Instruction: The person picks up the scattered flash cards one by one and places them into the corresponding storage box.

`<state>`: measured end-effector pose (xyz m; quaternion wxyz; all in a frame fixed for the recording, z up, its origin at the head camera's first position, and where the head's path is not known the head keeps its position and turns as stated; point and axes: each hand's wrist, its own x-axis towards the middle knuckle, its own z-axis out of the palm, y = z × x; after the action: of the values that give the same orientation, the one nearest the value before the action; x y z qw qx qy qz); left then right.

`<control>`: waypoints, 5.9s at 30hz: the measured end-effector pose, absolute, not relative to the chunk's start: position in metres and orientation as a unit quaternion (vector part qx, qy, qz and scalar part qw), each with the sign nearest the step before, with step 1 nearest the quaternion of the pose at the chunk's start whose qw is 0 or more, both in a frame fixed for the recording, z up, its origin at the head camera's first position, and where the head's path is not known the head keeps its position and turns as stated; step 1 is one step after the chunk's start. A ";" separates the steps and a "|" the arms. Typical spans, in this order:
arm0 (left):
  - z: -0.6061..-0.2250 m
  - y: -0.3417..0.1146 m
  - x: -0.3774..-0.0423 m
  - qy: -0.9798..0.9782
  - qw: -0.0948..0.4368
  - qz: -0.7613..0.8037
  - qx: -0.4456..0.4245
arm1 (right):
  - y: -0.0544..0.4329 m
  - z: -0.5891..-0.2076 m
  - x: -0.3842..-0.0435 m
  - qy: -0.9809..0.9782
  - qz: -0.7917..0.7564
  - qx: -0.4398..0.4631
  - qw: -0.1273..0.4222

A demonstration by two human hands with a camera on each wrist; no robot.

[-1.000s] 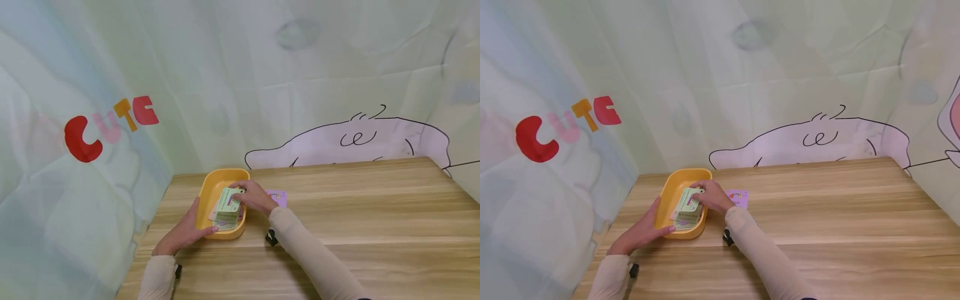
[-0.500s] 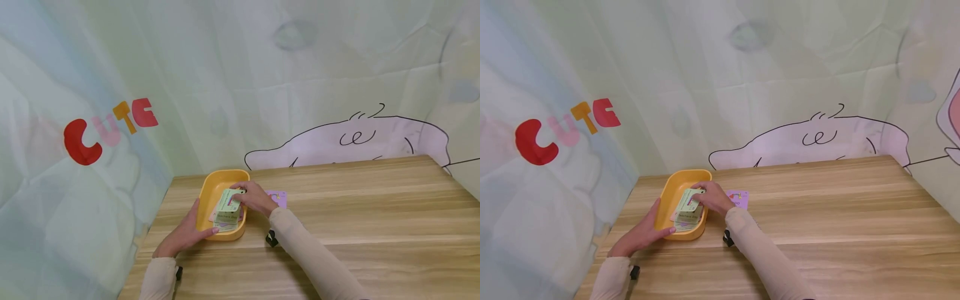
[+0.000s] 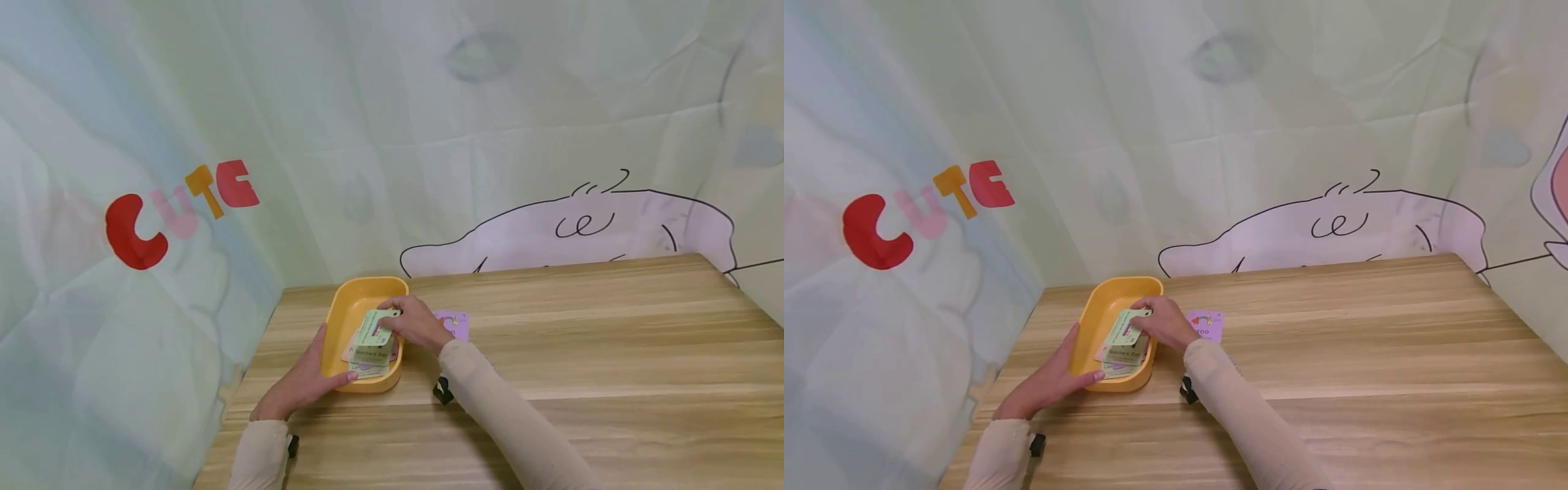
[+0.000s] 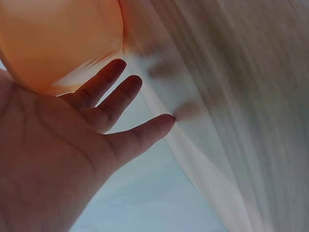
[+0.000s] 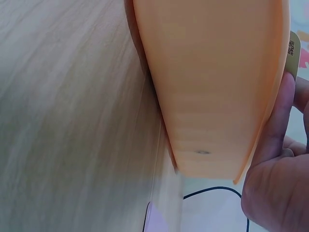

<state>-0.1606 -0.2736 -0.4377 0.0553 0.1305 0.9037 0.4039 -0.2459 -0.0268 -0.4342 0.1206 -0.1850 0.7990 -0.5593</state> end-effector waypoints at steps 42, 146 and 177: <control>-0.438 -0.273 -0.161 0.898 0.054 0.413 0.138 | -0.032 -0.437 -0.246 0.813 -0.550 -0.153 0.116; -0.441 -0.273 -0.162 0.908 0.066 0.400 0.104 | -0.033 -0.430 -0.245 0.759 -0.625 -0.109 0.145; -0.440 -0.273 -0.160 0.903 0.062 0.408 0.119 | -0.031 -0.435 -0.242 0.788 -0.581 -0.164 0.119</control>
<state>-0.1601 -0.2725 -0.4398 0.0618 0.1192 0.9028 0.4085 -0.2424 -0.0313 -0.4352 0.1187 -0.1638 0.7880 -0.5815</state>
